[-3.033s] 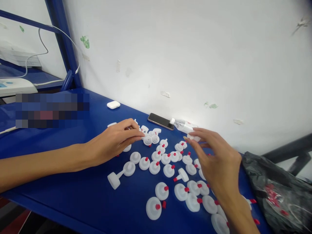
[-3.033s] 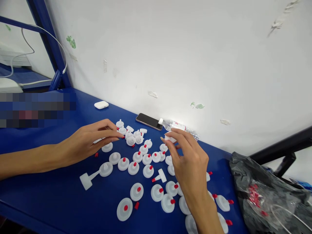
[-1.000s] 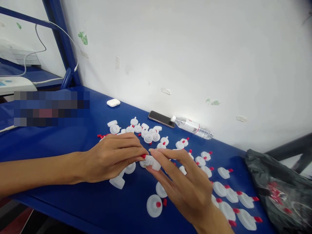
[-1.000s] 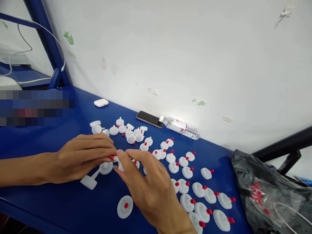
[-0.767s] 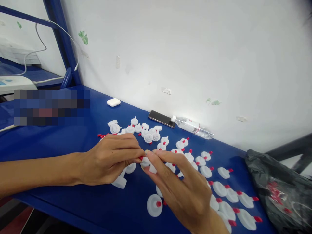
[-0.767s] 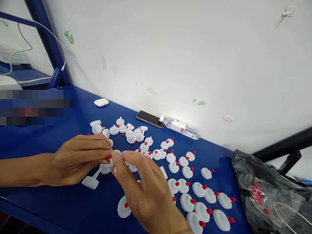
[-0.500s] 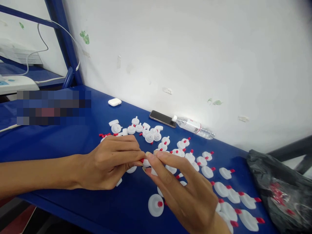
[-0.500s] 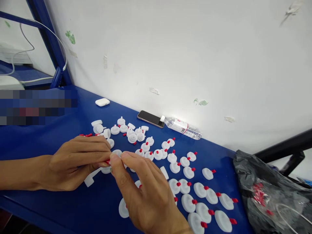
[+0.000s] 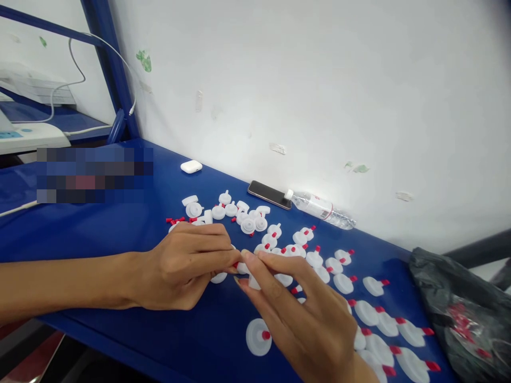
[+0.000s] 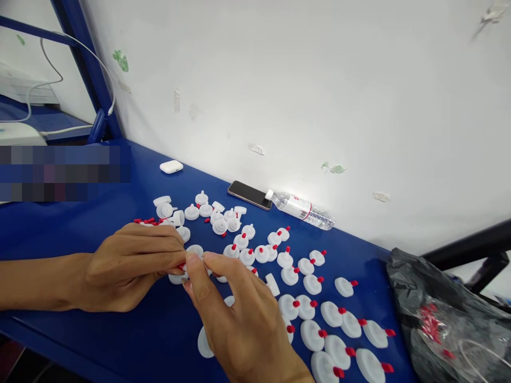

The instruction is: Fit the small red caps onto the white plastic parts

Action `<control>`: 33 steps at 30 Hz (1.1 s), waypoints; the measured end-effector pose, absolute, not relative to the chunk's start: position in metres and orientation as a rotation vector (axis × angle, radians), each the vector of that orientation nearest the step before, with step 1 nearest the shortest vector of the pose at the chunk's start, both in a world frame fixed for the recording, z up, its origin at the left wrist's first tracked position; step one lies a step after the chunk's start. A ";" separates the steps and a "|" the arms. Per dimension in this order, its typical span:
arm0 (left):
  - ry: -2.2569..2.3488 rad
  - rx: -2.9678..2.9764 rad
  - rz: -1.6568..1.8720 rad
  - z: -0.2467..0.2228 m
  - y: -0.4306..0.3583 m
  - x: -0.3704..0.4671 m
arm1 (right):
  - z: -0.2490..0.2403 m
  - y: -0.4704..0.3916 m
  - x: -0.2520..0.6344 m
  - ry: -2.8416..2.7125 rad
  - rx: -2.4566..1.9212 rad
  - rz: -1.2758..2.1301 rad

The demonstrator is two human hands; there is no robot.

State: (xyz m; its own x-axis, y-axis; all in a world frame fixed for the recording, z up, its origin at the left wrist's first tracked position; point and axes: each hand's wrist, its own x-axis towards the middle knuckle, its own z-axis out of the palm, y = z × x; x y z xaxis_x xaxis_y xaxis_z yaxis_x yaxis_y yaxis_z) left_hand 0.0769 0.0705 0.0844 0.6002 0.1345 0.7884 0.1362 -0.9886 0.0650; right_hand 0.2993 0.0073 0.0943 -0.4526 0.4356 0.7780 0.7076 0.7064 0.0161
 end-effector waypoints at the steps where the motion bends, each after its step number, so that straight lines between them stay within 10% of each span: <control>1: -0.245 -2.792 -1.372 0.084 0.070 0.077 | 0.094 0.007 0.300 -2.125 -0.883 -0.417; 33: -0.895 -2.951 -0.698 0.069 0.079 0.082 | 0.103 0.034 0.330 -2.025 -1.165 -0.343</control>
